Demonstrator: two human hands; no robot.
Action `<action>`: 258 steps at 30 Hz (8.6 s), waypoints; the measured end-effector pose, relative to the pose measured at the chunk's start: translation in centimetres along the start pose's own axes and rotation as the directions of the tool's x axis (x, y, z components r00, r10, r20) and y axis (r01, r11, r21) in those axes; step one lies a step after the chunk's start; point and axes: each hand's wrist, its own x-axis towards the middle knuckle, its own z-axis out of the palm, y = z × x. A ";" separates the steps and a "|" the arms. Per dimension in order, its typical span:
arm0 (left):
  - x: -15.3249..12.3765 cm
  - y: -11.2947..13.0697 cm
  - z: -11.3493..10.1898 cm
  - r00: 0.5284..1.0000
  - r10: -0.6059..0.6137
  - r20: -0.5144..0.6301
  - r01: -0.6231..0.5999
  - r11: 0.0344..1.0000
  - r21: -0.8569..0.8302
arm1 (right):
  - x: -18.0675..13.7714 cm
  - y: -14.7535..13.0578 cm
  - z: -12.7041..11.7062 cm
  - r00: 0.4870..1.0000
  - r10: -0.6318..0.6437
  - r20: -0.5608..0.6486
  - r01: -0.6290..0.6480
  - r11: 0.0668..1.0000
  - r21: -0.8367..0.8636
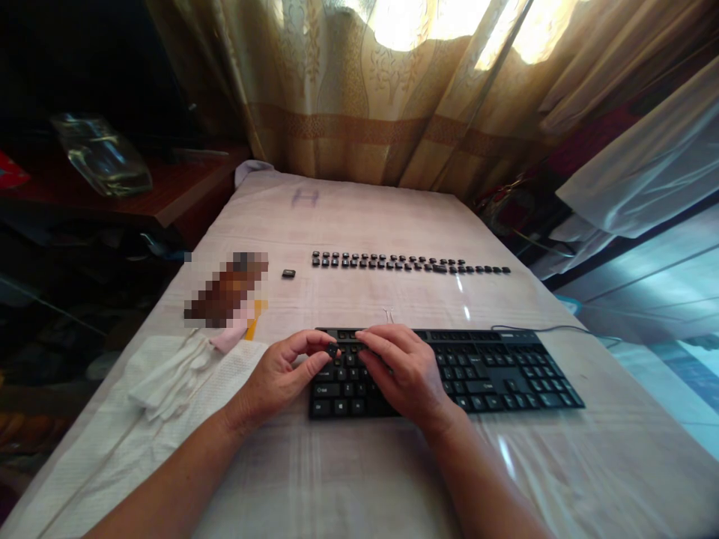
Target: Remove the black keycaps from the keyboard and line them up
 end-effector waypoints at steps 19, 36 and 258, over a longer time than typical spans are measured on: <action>0.0 0.1 -0.2 0.988 0.064 0.138 -0.071 0.997 0.042 | 0.0 -1.7 1.3 1.000 -0.014 0.001 0.014 0.987 0.157; 0.2 -0.5 -0.4 0.996 -0.006 -0.091 0.014 0.995 0.094 | -0.2 0.0 0.1 0.989 0.141 -0.046 -0.139 0.989 0.047; -0.4 -1.1 0.6 0.980 0.201 0.000 -0.153 0.745 0.650 | -0.1 -0.3 -0.7 0.871 0.153 0.467 -0.126 0.988 -0.088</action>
